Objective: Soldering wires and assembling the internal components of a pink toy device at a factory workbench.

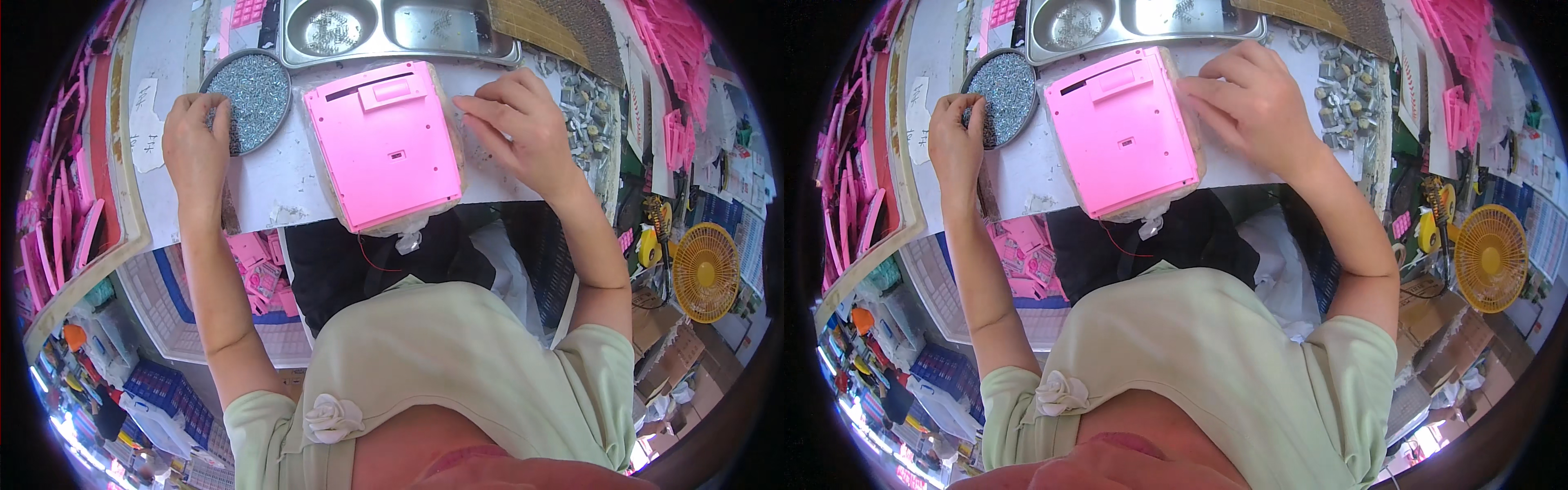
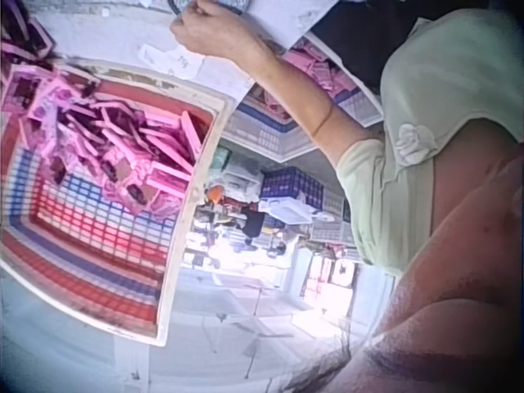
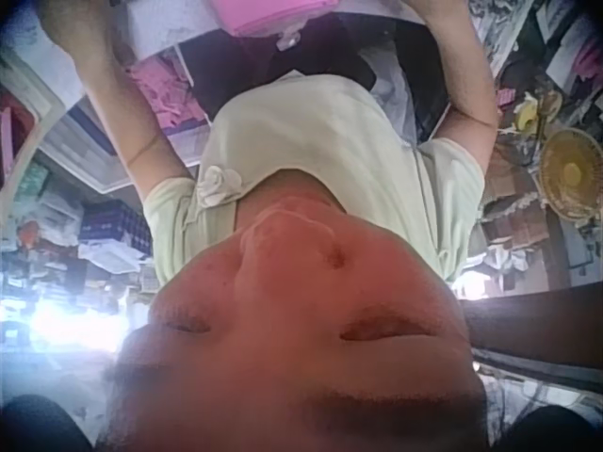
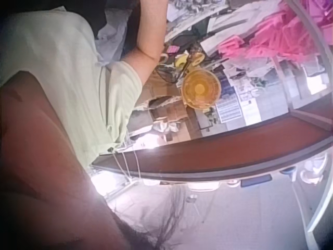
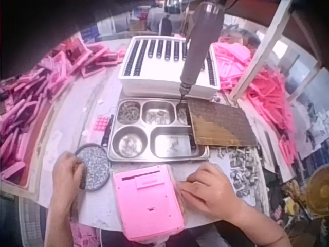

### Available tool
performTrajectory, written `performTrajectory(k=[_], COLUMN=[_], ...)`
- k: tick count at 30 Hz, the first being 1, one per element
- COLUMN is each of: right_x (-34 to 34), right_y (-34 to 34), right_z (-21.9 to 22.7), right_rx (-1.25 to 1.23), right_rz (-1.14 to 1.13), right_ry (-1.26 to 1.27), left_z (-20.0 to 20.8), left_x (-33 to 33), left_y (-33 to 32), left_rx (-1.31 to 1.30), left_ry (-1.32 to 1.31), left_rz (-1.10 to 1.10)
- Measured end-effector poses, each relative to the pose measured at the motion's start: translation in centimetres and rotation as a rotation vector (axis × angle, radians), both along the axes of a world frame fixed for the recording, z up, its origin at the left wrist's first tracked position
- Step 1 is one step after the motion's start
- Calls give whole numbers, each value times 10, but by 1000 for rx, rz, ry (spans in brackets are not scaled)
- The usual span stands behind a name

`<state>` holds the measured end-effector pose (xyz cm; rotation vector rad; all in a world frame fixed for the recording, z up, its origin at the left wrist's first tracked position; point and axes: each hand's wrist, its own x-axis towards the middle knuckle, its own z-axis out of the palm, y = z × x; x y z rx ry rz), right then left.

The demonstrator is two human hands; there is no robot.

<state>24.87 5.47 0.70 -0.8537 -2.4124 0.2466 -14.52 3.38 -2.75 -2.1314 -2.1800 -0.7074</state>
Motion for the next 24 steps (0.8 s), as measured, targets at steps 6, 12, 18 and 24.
performTrajectory(k=[6,12,18,24], right_x=[15,18,32,32], right_y=[-12,-15,-18,-18], right_z=[-6,-4,-5,-6], right_rx=[-10,-5,27,37], right_rz=[-86,-84,-88,-74], right_ry=[54,117,161,187], left_z=[24,34,29,21], left_x=[81,156,168,170], left_y=[-15,-53,-61,-53], left_rx=[32,-134,-79,38], left_ry=[-338,-507,-466,-246], left_rz=[-265,-629,-641,-651])
